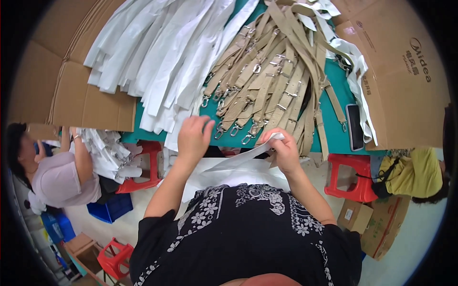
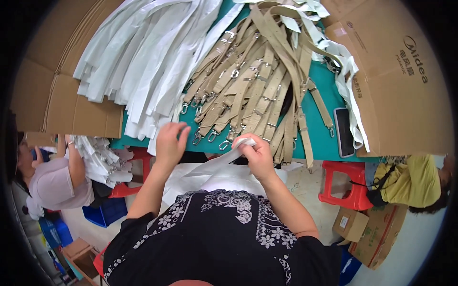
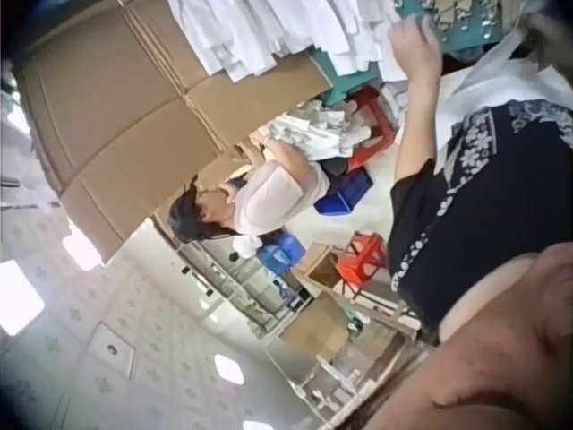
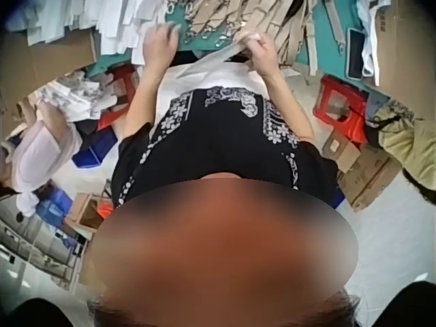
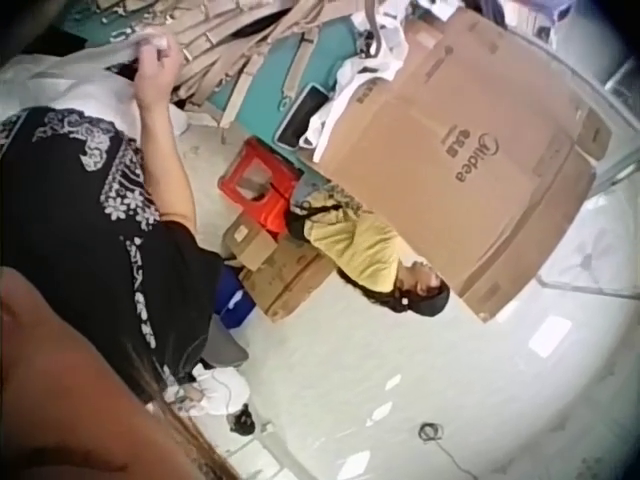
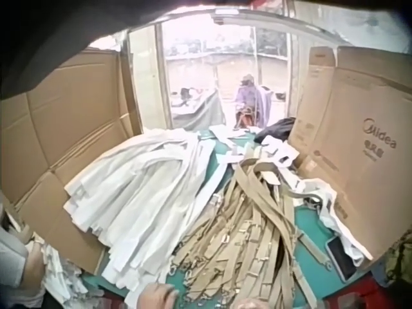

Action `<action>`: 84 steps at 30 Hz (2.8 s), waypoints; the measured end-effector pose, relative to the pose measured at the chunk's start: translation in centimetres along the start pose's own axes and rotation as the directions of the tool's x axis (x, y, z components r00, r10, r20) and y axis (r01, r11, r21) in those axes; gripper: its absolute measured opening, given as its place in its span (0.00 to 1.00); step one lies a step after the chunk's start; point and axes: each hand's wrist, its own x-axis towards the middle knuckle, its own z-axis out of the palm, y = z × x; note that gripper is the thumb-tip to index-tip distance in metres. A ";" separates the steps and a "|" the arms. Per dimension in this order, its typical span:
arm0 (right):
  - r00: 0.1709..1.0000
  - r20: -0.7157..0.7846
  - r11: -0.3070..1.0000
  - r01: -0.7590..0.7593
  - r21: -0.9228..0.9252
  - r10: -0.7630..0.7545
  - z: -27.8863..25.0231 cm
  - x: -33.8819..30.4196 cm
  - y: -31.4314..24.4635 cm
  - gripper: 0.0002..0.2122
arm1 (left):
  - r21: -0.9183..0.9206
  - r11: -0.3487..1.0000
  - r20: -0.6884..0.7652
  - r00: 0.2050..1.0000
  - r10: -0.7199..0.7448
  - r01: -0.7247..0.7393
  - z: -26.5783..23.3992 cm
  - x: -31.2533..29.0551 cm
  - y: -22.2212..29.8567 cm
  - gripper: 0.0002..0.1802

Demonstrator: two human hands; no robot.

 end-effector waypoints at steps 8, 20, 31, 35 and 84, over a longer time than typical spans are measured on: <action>0.992 -0.032 0.993 -0.120 0.000 0.120 -0.1 -0.3 1.0 0.07 | 0.460 0.888 0.088 0.995 -0.038 -0.007 0.8 1.4 -5.0 0.05; 0.935 0.310 0.718 0.333 -0.611 -0.170 2.0 2.6 -2.7 0.08 | -0.525 0.759 0.532 0.844 -0.062 0.386 -1.6 1.6 4.9 0.32; 0.879 0.462 0.749 0.225 -0.623 0.120 0.2 3.7 -5.2 0.09 | -0.639 0.273 0.715 0.686 -0.134 0.719 -0.1 1.6 3.9 0.07; 0.841 0.510 0.745 0.221 -0.630 0.181 -0.3 3.5 -5.7 0.10 | -0.561 0.038 0.827 0.562 -0.009 0.827 -0.3 2.1 5.3 0.08; 0.954 0.301 0.532 -0.261 0.805 0.012 0.8 7.9 -7.4 0.13 | -0.789 0.241 0.528 0.824 -0.205 0.565 0.6 -0.8 3.8 0.06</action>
